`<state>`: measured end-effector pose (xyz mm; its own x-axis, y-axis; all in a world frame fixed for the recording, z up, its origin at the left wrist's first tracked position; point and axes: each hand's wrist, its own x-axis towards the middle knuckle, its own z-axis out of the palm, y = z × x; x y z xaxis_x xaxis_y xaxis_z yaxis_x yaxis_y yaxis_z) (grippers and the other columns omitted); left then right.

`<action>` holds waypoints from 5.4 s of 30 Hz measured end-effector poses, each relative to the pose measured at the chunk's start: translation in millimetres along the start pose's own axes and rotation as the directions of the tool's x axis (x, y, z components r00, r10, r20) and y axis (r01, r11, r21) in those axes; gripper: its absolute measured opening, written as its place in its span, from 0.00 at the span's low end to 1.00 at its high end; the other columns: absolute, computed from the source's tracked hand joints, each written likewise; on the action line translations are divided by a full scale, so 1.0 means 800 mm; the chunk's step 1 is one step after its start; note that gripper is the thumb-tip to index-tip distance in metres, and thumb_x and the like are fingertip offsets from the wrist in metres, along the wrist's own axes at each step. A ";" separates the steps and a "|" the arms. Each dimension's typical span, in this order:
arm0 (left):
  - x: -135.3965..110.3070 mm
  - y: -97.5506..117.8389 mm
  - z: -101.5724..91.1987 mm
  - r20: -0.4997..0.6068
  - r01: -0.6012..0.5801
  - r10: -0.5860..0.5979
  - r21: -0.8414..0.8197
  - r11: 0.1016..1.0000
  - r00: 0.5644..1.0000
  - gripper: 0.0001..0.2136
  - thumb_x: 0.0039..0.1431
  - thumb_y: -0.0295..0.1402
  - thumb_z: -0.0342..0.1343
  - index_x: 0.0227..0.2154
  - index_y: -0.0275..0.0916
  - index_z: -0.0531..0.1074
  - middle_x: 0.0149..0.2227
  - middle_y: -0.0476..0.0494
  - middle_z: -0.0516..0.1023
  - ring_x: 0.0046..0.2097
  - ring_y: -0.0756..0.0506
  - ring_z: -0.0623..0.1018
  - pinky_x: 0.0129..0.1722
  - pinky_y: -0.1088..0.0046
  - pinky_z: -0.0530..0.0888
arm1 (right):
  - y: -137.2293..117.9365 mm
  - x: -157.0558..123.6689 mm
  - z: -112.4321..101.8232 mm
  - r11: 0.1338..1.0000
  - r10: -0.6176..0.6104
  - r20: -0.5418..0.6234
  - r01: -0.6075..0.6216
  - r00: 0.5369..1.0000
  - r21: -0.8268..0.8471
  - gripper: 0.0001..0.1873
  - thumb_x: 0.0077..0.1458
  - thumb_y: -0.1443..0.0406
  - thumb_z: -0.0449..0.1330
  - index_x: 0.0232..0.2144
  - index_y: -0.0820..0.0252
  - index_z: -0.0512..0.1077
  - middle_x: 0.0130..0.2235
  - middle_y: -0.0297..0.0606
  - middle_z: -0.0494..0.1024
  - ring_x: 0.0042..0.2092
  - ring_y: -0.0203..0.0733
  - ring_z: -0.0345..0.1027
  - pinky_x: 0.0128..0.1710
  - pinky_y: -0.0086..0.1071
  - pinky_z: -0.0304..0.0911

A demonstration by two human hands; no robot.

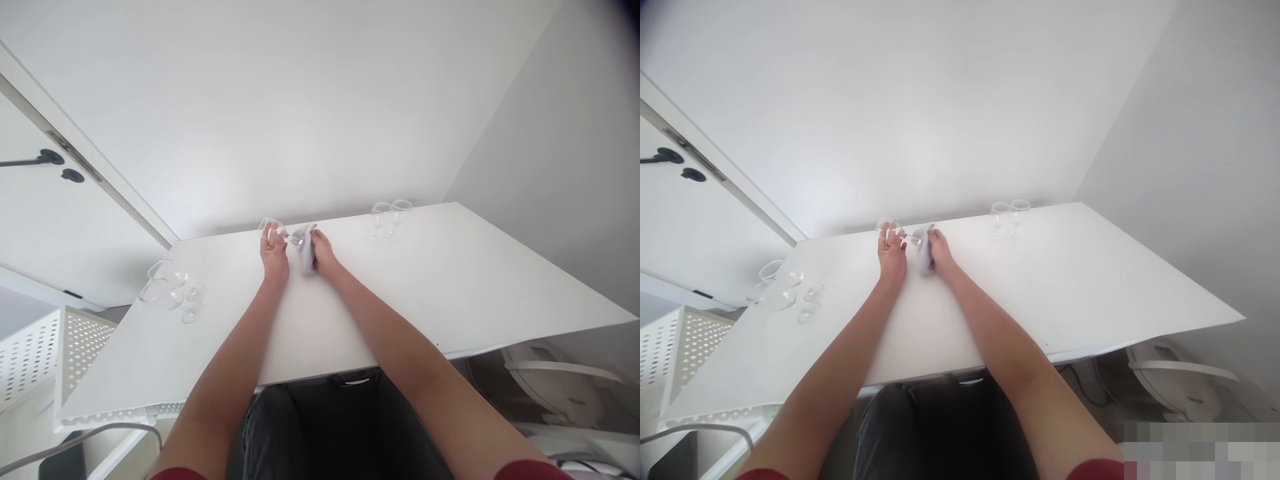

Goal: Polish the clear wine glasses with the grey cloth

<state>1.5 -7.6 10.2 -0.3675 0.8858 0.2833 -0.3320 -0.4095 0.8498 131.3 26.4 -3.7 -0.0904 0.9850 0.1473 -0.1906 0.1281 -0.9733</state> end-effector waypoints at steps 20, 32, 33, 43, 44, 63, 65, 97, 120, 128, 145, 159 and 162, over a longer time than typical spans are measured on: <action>-0.006 0.007 0.009 0.011 -0.025 0.025 -0.067 0.997 1.000 0.33 0.52 0.44 0.75 0.57 0.48 0.66 0.66 0.33 0.71 0.57 0.39 0.82 0.55 0.63 0.75 | -0.009 0.002 -0.022 0.991 0.026 -0.606 -0.100 0.795 -0.088 0.17 0.60 0.55 0.56 0.49 0.53 0.65 0.46 0.41 0.78 0.48 0.46 0.74 0.46 0.37 0.70; -0.022 0.005 0.020 0.198 -0.141 0.113 0.133 0.981 0.974 0.35 0.46 0.37 0.78 0.54 0.48 0.65 0.56 0.39 0.77 0.54 0.40 0.82 0.53 0.61 0.80 | 0.001 -0.001 -0.009 0.998 0.044 -0.218 -0.051 0.975 -0.029 0.16 0.50 0.54 0.64 0.36 0.61 0.75 0.34 0.38 0.80 0.36 0.43 0.74 0.36 0.34 0.68; -0.022 0.004 0.020 0.197 -0.150 0.120 0.147 0.978 0.973 0.35 0.46 0.37 0.78 0.54 0.48 0.65 0.56 0.40 0.77 0.54 0.41 0.82 0.53 0.61 0.80 | 0.000 -0.002 -0.012 0.992 0.012 -0.250 -0.043 0.968 -0.118 0.16 0.50 0.54 0.64 0.35 0.61 0.75 0.33 0.38 0.80 0.35 0.43 0.73 0.36 0.34 0.67; -0.009 0.000 0.013 -0.019 -0.110 0.116 0.189 0.976 0.993 0.35 0.50 0.40 0.76 0.58 0.46 0.65 0.56 0.37 0.77 0.51 0.43 0.83 0.53 0.63 0.80 | -0.017 0.000 -0.020 0.976 -0.162 -0.449 0.076 0.879 -0.203 0.30 0.61 0.40 0.53 0.45 0.59 0.73 0.42 0.44 0.78 0.46 0.47 0.73 0.44 0.36 0.69; -0.009 -0.001 0.013 -0.026 -0.104 0.112 0.196 0.975 0.993 0.35 0.50 0.40 0.76 0.58 0.46 0.66 0.55 0.37 0.77 0.52 0.43 0.83 0.53 0.64 0.79 | -0.016 0.002 -0.021 0.978 -0.179 -0.453 0.106 0.873 -0.181 0.30 0.61 0.40 0.52 0.46 0.58 0.73 0.43 0.44 0.77 0.46 0.47 0.73 0.44 0.36 0.69; -0.007 0.000 0.009 -0.035 -0.091 0.094 0.084 0.992 0.995 0.35 0.51 0.41 0.75 0.59 0.48 0.65 0.59 0.37 0.76 0.55 0.42 0.81 0.56 0.61 0.79 | -0.019 -0.025 -0.005 0.850 -0.316 0.253 0.392 0.914 -0.352 0.26 0.49 0.65 0.62 0.53 0.56 0.74 0.55 0.44 0.77 0.56 0.50 0.72 0.58 0.43 0.67; -0.008 0.000 0.009 -0.019 -0.089 0.091 0.100 0.991 0.996 0.36 0.51 0.41 0.75 0.60 0.48 0.64 0.59 0.36 0.76 0.54 0.42 0.82 0.55 0.61 0.80 | -0.021 -0.027 -0.003 0.859 -0.286 0.195 0.342 0.938 -0.382 0.22 0.50 0.66 0.59 0.49 0.56 0.76 0.51 0.41 0.80 0.52 0.48 0.73 0.54 0.41 0.69; -0.004 -0.014 0.002 0.031 -0.006 0.000 0.200 0.980 1.000 0.36 0.48 0.36 0.76 0.62 0.49 0.74 0.55 0.38 0.79 0.37 0.49 0.80 0.38 0.70 0.78 | -0.053 -0.066 0.020 0.374 0.136 0.246 0.181 0.960 -0.910 0.11 0.59 0.68 0.59 0.43 0.57 0.79 0.43 0.44 0.83 0.41 0.49 0.76 0.38 0.35 0.63; -0.023 0.004 0.012 0.343 -0.031 -0.044 0.209 0.977 0.938 0.29 0.66 0.55 0.56 0.66 0.52 0.63 0.53 0.39 0.78 0.43 0.46 0.80 0.43 0.67 0.75 | -0.089 -0.201 -0.199 0.011 0.060 -0.155 -0.155 0.986 -0.988 0.31 0.60 0.65 0.55 0.65 0.44 0.68 0.61 0.42 0.77 0.54 0.53 0.76 0.48 0.41 0.69; -0.020 -0.001 0.012 0.335 0.068 -0.119 0.160 0.985 0.935 0.28 0.65 0.55 0.58 0.64 0.53 0.65 0.48 0.43 0.77 0.38 0.48 0.77 0.41 0.69 0.74 | -0.100 -0.198 -0.297 -0.061 0.007 -0.223 -0.222 0.975 -0.973 0.32 0.59 0.68 0.53 0.64 0.43 0.70 0.68 0.38 0.70 0.57 0.52 0.74 0.47 0.40 0.69; -0.024 0.002 0.013 0.367 0.104 -0.154 0.153 0.983 0.917 0.25 0.69 0.52 0.54 0.66 0.56 0.59 0.46 0.45 0.73 0.34 0.50 0.71 0.43 0.68 0.72 | -0.087 -0.165 -0.302 -0.121 0.027 -0.200 -0.195 0.980 -0.973 0.37 0.57 0.65 0.55 0.69 0.41 0.66 0.71 0.35 0.66 0.53 0.54 0.77 0.43 0.42 0.72; -0.025 0.005 0.017 0.426 0.169 -0.239 0.197 0.966 0.872 0.21 0.70 0.54 0.52 0.59 0.51 0.68 0.42 0.46 0.73 0.30 0.51 0.68 0.39 0.70 0.70 | -0.084 -0.163 -0.301 -0.098 -0.003 -0.203 -0.202 0.979 -0.974 0.37 0.55 0.64 0.55 0.68 0.42 0.67 0.70 0.37 0.67 0.50 0.54 0.76 0.41 0.42 0.70; -0.024 0.002 0.018 0.468 0.153 -0.239 0.216 0.964 0.851 0.19 0.68 0.55 0.53 0.47 0.45 0.75 0.41 0.45 0.73 0.30 0.51 0.68 0.37 0.70 0.69 | -0.085 -0.172 -0.300 -0.047 -0.115 -0.220 -0.227 0.969 -0.973 0.32 0.55 0.64 0.55 0.63 0.51 0.71 0.65 0.45 0.71 0.47 0.52 0.75 0.38 0.39 0.67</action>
<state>20.0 -22.1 12.7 0.1731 0.9538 0.2455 -0.1889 -0.2125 0.9587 391.5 -89.8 0.1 0.1497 0.9649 0.2158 0.9803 -0.1165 -0.1594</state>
